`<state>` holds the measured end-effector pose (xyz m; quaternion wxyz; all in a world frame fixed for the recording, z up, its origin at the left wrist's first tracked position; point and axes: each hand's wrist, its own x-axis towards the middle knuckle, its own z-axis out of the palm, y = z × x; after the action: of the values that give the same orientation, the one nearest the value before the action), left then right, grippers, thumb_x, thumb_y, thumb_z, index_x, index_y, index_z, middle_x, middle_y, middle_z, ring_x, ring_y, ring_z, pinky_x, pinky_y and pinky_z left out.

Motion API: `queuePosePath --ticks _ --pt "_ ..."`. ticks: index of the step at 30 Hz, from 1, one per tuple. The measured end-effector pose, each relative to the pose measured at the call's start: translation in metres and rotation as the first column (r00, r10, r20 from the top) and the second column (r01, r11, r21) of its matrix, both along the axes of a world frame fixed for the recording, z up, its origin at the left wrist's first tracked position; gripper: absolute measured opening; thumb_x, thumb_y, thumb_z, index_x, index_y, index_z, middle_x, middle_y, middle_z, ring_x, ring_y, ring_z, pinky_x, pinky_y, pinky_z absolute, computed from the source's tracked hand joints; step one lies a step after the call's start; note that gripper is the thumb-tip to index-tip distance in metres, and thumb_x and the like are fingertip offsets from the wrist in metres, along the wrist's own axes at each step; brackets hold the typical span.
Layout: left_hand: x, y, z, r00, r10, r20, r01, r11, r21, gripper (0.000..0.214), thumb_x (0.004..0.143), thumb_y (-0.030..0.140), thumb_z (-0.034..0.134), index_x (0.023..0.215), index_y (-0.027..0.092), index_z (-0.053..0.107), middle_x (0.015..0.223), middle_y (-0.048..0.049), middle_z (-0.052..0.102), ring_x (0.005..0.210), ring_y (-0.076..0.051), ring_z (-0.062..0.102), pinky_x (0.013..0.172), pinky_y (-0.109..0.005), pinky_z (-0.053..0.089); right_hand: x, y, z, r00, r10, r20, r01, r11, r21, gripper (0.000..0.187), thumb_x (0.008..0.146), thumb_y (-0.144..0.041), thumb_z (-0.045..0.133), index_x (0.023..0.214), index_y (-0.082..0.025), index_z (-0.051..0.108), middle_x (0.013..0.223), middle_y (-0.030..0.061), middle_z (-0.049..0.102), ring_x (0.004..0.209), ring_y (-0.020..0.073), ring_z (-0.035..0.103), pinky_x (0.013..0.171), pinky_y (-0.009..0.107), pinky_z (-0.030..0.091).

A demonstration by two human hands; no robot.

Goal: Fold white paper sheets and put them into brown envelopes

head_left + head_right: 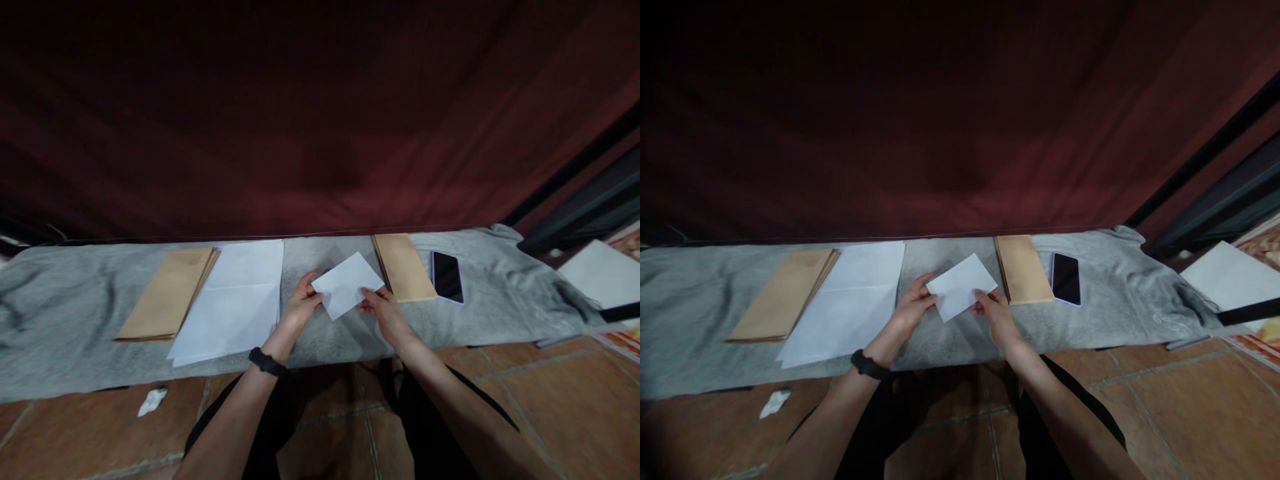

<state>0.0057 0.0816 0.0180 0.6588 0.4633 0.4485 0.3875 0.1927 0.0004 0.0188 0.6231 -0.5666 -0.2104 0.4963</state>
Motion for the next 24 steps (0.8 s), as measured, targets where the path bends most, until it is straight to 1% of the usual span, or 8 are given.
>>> queuePosePath --ticks 5,8,12,14,17,20,22,24 --pt "-0.011 0.012 -0.004 0.994 -0.072 -0.078 0.076 0.996 0.042 0.086 0.066 0.012 0.067 0.147 0.017 0.04 0.081 -0.0004 0.072 0.067 -0.016 0.062 0.059 -0.024 0.044 0.018 -0.001 0.0 1.0 -0.011 0.025 0.011 0.999 -0.033 0.038 0.055 -0.041 0.086 0.079 -0.02 0.066 0.068 -0.0021 0.067 0.056 0.0129 0.061 0.052 0.025 0.052" --pt "-0.015 0.017 -0.009 0.98 -0.104 -0.169 0.121 0.988 0.095 0.088 0.066 0.011 0.066 0.149 0.015 0.037 0.074 0.0021 0.069 0.062 -0.016 0.061 0.06 -0.025 0.045 0.028 -0.001 -0.006 0.983 0.095 0.156 -0.083 0.993 -0.082 0.032 0.059 -0.04 0.08 0.077 -0.02 0.064 0.062 -0.0037 0.063 0.052 0.0123 0.058 0.049 0.024 0.05" --pt "-0.015 0.015 -0.008 0.885 -0.024 -0.465 0.178 0.94 0.289 0.077 0.074 0.007 0.059 0.148 0.017 0.041 0.069 0.0043 0.063 0.062 -0.015 0.06 0.068 -0.028 0.05 0.041 -0.003 -0.02 0.842 0.266 0.469 -0.186 0.96 -0.21 0.015 0.071 -0.036 0.065 0.071 -0.023 0.057 0.054 -0.0057 0.057 0.046 0.0124 0.054 0.045 0.024 0.045" --pt "-0.019 0.014 -0.001 0.787 0.087 -0.611 0.208 0.894 0.396 0.066 0.08 0.009 0.056 0.145 0.017 0.046 0.079 -0.0007 0.067 0.073 -0.018 0.064 0.077 -0.032 0.052 0.045 -0.003 -0.026 0.744 0.351 0.568 -0.231 0.934 -0.274 0.012 0.077 -0.032 0.059 0.07 -0.024 0.054 0.057 -0.0048 0.059 0.046 0.0126 0.055 0.045 0.023 0.045" --pt "-0.042 0.02 0.018 0.608 0.343 -0.716 0.193 0.811 0.553 0.049 0.087 0.017 0.056 0.137 0.018 0.055 0.114 -0.0122 0.068 0.102 -0.025 0.066 0.095 -0.04 0.051 0.049 -0.002 -0.029 0.666 0.434 0.607 -0.255 0.897 -0.361 0.011 0.082 -0.027 0.054 0.071 -0.024 0.052 0.058 -0.0041 0.06 0.047 0.0127 0.057 0.045 0.022 0.043" --pt "-0.091 0.033 0.036 0.351 0.603 -0.717 0.052 0.752 0.657 0.049 0.09 0.025 0.057 0.136 0.01 0.055 0.135 -0.0217 0.058 0.129 -0.035 0.052 0.11 -0.051 0.039 0.048 -0.001 -0.025 0.625 0.475 0.62 -0.262 0.875 -0.407 0.012 0.083 -0.022 0.053 0.072 -0.024 0.05 0.058 -0.0042 0.06 0.047 0.0124 0.057 0.045 0.021 0.041" --pt "-0.133 0.042 0.042 0.167 0.675 -0.719 -0.09 0.737 0.67 0.057 0.09 0.032 0.058 0.141 0.007 0.047 0.146 -0.0283 0.047 0.139 -0.042 0.04 0.112 -0.06 0.033 0.047 0.0 -0.022 0.6 0.479 0.641 -0.26 0.874 -0.41 0.014 0.082 -0.02 0.054 0.07 -0.024 0.049 0.055 -0.0047 0.059 0.046 0.012 0.056 0.045 0.021 0.04" --pt "-0.175 0.049 0.045 0.074 0.677 -0.733 -0.171 0.732 0.659 0.071 0.088 0.04 0.062 0.144 0.002 0.038 0.154 -0.0345 0.03 0.147 -0.048 0.023 0.112 -0.067 0.024 0.046 0.0 -0.021 0.586 0.472 0.659 -0.261 0.88 -0.398 0.014 0.082 -0.02 0.055 0.069 -0.023 0.05 0.054 -0.0054 0.057 0.045 0.0118 0.055 0.045 0.021 0.038"
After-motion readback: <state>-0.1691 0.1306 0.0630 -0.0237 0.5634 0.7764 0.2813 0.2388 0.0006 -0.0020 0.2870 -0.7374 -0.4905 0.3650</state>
